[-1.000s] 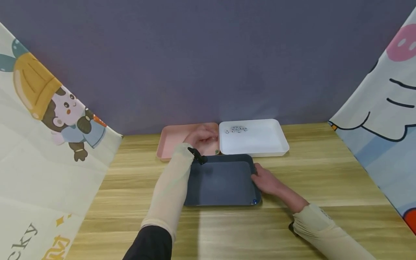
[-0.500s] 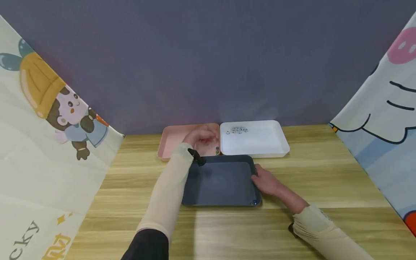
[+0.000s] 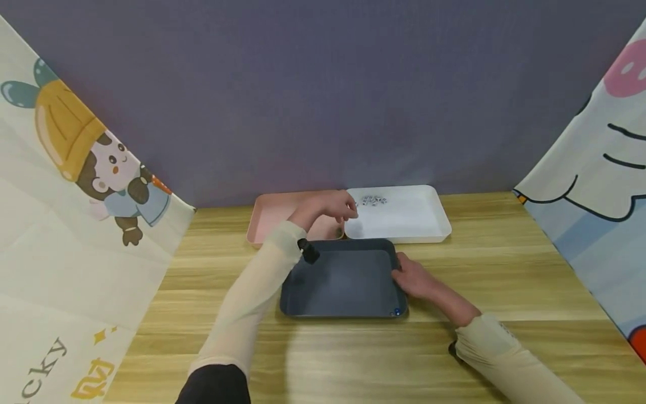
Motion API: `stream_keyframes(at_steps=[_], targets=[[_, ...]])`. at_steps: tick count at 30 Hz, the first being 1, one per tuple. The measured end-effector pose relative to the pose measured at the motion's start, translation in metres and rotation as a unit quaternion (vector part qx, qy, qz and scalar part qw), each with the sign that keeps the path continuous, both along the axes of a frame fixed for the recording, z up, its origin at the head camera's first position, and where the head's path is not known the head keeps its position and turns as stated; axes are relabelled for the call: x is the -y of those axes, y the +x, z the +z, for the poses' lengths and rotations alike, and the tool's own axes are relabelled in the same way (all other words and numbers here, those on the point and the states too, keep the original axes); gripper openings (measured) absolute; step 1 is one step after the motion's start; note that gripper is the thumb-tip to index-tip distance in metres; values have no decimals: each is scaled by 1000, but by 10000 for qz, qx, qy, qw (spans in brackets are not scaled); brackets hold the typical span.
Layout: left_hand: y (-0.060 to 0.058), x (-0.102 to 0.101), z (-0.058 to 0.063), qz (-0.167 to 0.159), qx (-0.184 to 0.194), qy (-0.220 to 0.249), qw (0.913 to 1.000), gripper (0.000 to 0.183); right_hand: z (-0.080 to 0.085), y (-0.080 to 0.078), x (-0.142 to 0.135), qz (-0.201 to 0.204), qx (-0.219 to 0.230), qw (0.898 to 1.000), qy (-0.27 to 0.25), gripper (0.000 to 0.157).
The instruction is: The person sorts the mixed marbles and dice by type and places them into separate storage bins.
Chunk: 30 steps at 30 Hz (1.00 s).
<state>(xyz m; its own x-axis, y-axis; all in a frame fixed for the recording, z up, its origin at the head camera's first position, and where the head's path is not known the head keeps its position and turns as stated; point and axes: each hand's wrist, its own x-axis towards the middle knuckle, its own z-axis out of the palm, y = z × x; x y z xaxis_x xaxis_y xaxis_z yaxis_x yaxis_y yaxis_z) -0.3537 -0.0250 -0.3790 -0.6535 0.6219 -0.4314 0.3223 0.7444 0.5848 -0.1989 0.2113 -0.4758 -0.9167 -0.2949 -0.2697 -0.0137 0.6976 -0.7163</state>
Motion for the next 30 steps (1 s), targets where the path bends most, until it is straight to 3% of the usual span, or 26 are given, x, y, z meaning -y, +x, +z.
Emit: stream_keyframes(at_steps=[6, 11, 14, 19, 24, 30], targets=[[36, -29, 8, -848, -246, -429, 9952, 30, 8, -4, -3, -13, 438, 9989, -167, 46], [67, -49, 4, -1545, -398, -650, 9851, 30, 14, -6, -2, -171, 615, 9979, -103, 48], [80, -59, -5, -2042, -501, -618, 9757, 29, 17, -5, -2, -250, 592, 9979, -65, 47], [93, -68, -28, -2551, -367, -382, 9655, 24, 19, -4, -2, -244, 495, 9984, -104, 48], [102, -77, -55, -2954, 44, -16, 9553, 26, 13, -3, -2, -255, 632, 9974, -239, 50], [116, -83, -71, -3231, 123, 280, 9459, 20, 9, -4, -3, -102, 415, 9989, -197, 51]])
